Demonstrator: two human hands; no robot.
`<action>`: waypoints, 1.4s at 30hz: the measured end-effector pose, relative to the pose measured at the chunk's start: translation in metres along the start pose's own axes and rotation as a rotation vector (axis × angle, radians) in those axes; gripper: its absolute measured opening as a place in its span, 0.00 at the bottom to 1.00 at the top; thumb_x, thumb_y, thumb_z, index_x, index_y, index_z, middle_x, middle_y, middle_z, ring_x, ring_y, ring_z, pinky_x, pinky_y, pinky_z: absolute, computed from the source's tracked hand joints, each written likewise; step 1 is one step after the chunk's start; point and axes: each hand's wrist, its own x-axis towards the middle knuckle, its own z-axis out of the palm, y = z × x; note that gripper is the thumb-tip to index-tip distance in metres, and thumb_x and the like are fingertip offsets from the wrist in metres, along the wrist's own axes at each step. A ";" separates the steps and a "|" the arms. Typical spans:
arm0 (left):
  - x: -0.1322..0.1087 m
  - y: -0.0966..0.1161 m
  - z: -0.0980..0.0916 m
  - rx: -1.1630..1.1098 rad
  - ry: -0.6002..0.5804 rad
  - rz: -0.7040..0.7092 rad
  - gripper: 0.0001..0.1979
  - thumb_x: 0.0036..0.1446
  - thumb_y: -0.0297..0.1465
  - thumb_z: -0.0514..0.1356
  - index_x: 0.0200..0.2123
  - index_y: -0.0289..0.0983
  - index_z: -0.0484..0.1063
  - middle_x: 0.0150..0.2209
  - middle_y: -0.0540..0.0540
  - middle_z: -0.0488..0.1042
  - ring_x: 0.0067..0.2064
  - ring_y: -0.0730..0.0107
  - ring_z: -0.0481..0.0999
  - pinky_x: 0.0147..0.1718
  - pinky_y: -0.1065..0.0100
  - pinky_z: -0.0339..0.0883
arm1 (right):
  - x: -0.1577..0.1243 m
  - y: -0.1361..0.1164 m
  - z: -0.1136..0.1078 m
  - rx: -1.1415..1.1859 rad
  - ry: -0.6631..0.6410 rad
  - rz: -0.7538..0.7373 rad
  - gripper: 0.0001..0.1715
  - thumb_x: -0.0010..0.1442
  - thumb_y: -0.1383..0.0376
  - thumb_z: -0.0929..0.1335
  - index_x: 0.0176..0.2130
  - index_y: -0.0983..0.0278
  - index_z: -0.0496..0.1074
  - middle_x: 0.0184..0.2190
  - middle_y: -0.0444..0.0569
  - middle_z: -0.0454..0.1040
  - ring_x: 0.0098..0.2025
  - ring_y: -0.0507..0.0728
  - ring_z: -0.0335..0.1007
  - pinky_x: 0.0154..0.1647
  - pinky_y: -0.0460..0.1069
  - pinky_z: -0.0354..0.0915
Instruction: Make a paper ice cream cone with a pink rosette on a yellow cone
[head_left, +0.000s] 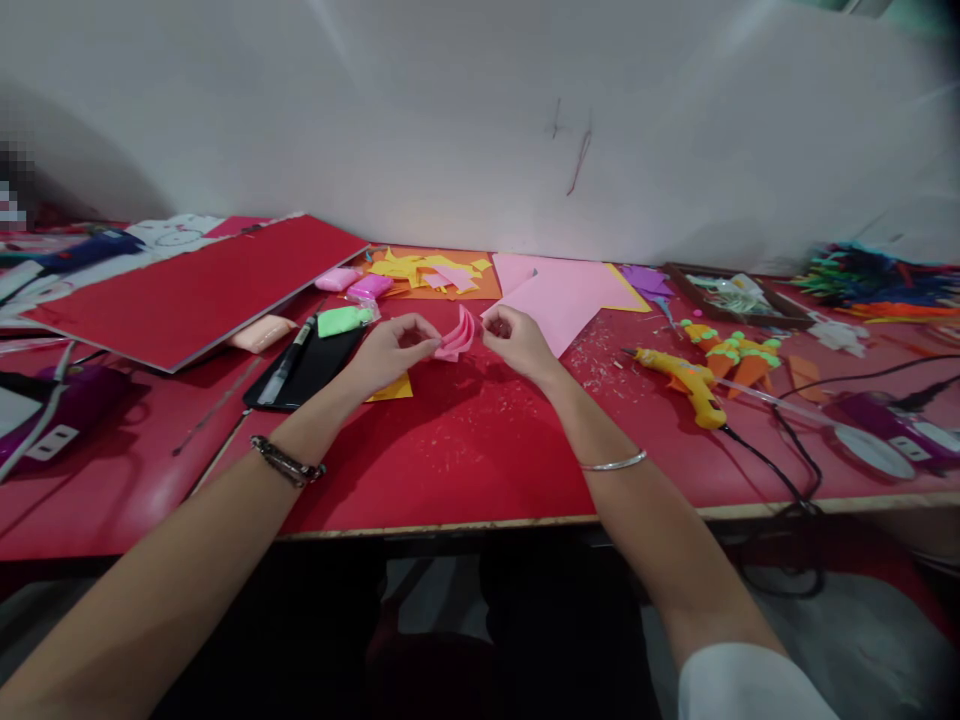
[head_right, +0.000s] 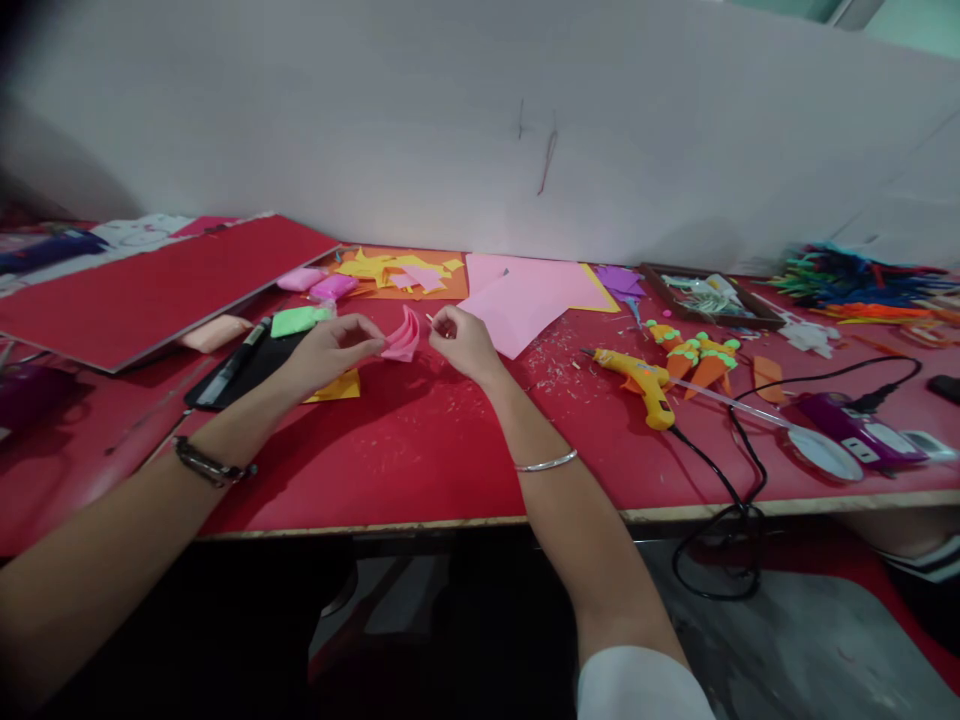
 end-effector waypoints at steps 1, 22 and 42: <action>0.000 -0.001 0.000 0.013 0.020 -0.001 0.08 0.48 0.34 0.57 0.27 0.34 0.66 0.27 0.50 0.69 0.29 0.76 0.66 0.31 0.72 0.61 | 0.000 0.002 0.000 -0.036 -0.003 0.011 0.02 0.47 0.67 0.63 0.26 0.64 0.62 0.22 0.41 0.64 0.24 0.48 0.57 0.27 0.45 0.57; -0.003 -0.018 0.004 0.909 -0.099 0.203 0.11 0.54 0.30 0.49 0.36 0.38 0.69 0.37 0.45 0.69 0.36 0.66 0.70 0.29 0.70 0.59 | 0.003 0.012 -0.006 -0.239 0.246 0.132 0.07 0.45 0.69 0.60 0.29 0.62 0.56 0.32 0.48 0.63 0.34 0.53 0.60 0.33 0.49 0.59; -0.002 -0.008 0.020 0.621 0.011 0.040 0.17 0.54 0.41 0.49 0.31 0.36 0.72 0.30 0.44 0.74 0.28 0.69 0.68 0.27 0.71 0.55 | -0.014 -0.026 0.010 -0.731 -0.119 -0.264 0.12 0.53 0.68 0.60 0.31 0.63 0.72 0.45 0.53 0.61 0.47 0.62 0.52 0.42 0.56 0.52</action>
